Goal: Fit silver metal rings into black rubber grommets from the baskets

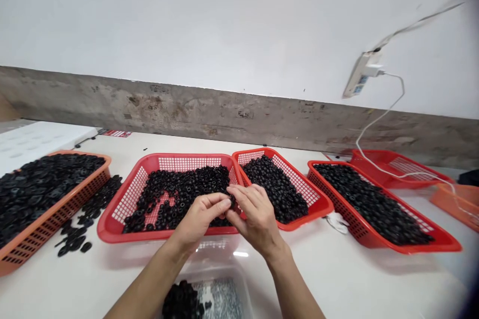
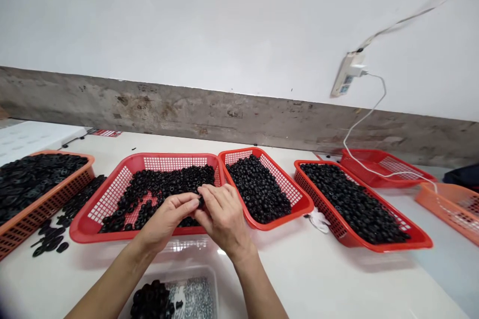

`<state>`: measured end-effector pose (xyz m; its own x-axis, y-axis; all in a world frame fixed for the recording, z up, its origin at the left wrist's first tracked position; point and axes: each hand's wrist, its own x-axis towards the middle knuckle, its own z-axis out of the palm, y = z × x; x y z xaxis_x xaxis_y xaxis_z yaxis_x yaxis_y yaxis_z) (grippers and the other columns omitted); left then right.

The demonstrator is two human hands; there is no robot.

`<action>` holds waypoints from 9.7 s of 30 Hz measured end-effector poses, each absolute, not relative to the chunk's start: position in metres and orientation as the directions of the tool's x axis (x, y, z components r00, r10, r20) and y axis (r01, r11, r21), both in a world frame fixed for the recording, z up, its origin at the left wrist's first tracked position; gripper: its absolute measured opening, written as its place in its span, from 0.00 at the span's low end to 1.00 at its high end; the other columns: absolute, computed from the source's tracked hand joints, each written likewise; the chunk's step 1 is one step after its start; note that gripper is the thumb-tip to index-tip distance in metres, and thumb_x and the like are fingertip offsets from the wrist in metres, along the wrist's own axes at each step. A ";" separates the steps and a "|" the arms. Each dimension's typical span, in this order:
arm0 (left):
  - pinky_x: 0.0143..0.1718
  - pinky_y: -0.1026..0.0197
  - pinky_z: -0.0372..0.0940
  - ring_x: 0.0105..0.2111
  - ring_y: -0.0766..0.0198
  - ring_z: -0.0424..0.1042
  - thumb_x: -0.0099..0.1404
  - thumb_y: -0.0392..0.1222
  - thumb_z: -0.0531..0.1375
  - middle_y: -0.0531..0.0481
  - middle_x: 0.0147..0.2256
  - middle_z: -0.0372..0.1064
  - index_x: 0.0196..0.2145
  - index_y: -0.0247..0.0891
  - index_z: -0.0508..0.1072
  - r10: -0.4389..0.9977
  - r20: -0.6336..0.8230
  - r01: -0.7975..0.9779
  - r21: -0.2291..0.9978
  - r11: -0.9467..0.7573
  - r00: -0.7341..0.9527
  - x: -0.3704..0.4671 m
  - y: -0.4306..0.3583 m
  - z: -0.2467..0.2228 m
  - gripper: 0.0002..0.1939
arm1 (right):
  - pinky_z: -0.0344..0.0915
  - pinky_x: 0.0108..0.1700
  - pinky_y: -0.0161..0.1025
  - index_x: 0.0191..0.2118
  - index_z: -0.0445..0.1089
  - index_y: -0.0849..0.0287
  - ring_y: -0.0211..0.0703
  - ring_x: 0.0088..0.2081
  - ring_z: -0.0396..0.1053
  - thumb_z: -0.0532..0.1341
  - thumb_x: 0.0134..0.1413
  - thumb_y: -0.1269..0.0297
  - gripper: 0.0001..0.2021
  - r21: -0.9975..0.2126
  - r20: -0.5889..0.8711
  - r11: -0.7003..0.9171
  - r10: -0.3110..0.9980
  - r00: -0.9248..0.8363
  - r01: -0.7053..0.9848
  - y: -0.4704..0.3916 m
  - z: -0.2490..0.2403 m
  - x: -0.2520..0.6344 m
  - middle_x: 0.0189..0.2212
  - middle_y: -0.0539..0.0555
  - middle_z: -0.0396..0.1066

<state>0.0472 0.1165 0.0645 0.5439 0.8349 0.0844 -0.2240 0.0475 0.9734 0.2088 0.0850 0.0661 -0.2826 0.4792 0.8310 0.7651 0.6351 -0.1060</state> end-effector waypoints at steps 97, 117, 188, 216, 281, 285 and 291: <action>0.35 0.64 0.59 0.31 0.65 0.63 0.66 0.47 0.60 0.52 0.30 0.71 0.38 0.36 0.81 0.858 0.120 -0.164 0.986 -0.042 0.499 0.053 0.115 0.066 0.13 | 0.65 0.44 0.43 0.55 0.65 0.58 0.45 0.41 0.76 0.57 0.63 0.70 0.15 -0.124 0.822 0.593 0.511 -0.252 0.796 0.091 0.058 0.208 0.41 0.57 0.78; 0.37 0.63 0.61 0.36 0.62 0.70 0.64 0.46 0.62 0.49 0.33 0.77 0.42 0.38 0.81 0.855 0.079 -0.132 0.991 -0.013 0.512 0.046 0.118 0.069 0.12 | 0.72 0.52 0.41 0.49 0.76 0.49 0.44 0.53 0.71 0.56 0.68 0.61 0.12 -0.853 0.457 0.484 0.873 -0.171 0.196 0.085 0.072 0.217 0.53 0.53 0.72; 0.40 0.63 0.61 0.32 0.65 0.65 0.57 0.43 0.68 0.51 0.29 0.70 0.29 0.35 0.78 0.885 -0.045 -0.381 0.892 0.245 0.464 0.056 0.112 0.070 0.08 | 0.55 0.55 0.50 0.55 0.65 0.59 0.48 0.50 0.73 0.57 0.64 0.66 0.15 -0.182 0.753 0.539 0.614 -0.236 0.822 0.084 0.063 0.199 0.50 0.61 0.75; 0.35 0.65 0.64 0.29 0.67 0.68 0.52 0.46 0.71 0.50 0.28 0.74 0.31 0.34 0.80 0.859 -0.093 -0.364 0.878 0.309 0.504 0.055 0.117 0.067 0.12 | 0.54 0.57 0.52 0.54 0.67 0.56 0.49 0.48 0.74 0.61 0.61 0.63 0.16 -0.154 0.752 0.543 0.606 -0.258 0.825 0.086 0.062 0.207 0.50 0.60 0.75; 0.40 0.62 0.63 0.33 0.63 0.67 0.62 0.44 0.63 0.50 0.30 0.75 0.36 0.36 0.82 0.886 0.044 -0.119 0.993 0.013 0.462 0.050 0.120 0.065 0.11 | 0.73 0.49 0.45 0.48 0.65 0.62 0.46 0.39 0.75 0.55 0.67 0.66 0.08 -0.124 0.818 0.655 0.494 -0.297 0.746 0.096 0.054 0.205 0.36 0.58 0.76; 0.40 0.62 0.64 0.33 0.62 0.68 0.63 0.45 0.62 0.50 0.29 0.75 0.35 0.35 0.82 0.871 0.040 -0.116 0.993 0.019 0.490 0.051 0.115 0.067 0.12 | 0.73 0.52 0.42 0.47 0.67 0.64 0.44 0.37 0.76 0.55 0.67 0.66 0.09 -0.059 0.853 0.668 0.420 -0.310 0.742 0.097 0.046 0.209 0.33 0.57 0.76; 0.38 0.63 0.64 0.33 0.61 0.69 0.64 0.47 0.63 0.51 0.29 0.75 0.34 0.36 0.82 0.849 0.079 -0.024 0.997 -0.078 0.522 0.043 0.118 0.069 0.12 | 0.71 0.52 0.41 0.48 0.68 0.63 0.41 0.37 0.77 0.53 0.68 0.65 0.10 -0.087 0.858 0.664 0.429 -0.283 0.742 0.096 0.045 0.204 0.35 0.56 0.78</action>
